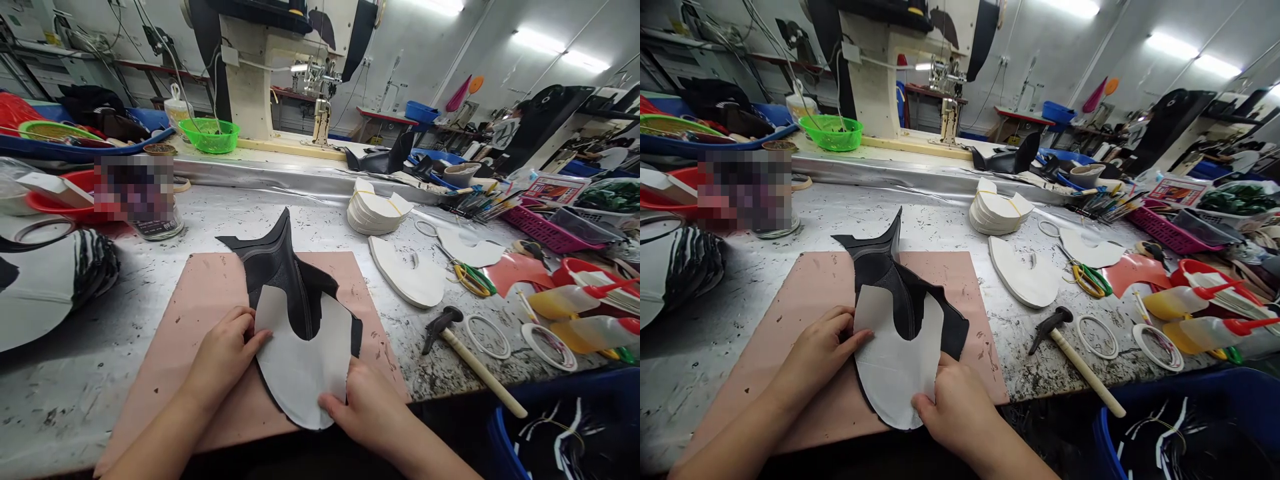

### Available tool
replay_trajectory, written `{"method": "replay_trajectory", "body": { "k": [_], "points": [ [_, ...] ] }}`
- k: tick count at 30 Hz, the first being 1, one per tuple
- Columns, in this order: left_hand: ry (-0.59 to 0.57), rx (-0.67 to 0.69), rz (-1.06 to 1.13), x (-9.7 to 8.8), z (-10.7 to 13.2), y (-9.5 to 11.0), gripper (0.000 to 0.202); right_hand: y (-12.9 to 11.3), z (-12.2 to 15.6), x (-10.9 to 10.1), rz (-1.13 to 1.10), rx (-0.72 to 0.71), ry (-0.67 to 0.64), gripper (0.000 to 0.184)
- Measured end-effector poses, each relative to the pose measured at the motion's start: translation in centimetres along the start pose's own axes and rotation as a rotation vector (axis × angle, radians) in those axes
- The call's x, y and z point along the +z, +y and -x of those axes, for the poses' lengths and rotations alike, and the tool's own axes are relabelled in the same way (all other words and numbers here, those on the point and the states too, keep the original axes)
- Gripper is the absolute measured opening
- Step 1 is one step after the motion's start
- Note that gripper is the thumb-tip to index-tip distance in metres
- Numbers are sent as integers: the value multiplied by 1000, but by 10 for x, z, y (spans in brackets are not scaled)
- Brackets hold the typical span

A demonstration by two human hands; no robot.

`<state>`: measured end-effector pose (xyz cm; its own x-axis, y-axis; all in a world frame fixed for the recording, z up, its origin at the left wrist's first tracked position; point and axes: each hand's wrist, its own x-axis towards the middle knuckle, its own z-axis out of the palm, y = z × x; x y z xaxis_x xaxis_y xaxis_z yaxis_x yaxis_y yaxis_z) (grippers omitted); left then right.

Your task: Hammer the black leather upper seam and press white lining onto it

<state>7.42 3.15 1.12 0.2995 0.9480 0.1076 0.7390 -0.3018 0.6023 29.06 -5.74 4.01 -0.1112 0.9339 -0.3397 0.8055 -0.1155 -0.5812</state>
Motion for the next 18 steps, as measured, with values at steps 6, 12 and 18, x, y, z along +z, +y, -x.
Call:
{"method": "replay_trajectory", "body": {
  "k": [6, 12, 18],
  "points": [
    [11, 21, -42, 1, 2, 1, 32, 0, 1, 1, 30, -6, -18, 29],
    [120, 13, -327, -6, 6, -2, 28, 2, 1, 10, 103, -40, -12, 36],
    [73, 241, -644, -1, 14, 12, 20, 4, 1, 15, 51, -55, 34, 52]
  ]
}}
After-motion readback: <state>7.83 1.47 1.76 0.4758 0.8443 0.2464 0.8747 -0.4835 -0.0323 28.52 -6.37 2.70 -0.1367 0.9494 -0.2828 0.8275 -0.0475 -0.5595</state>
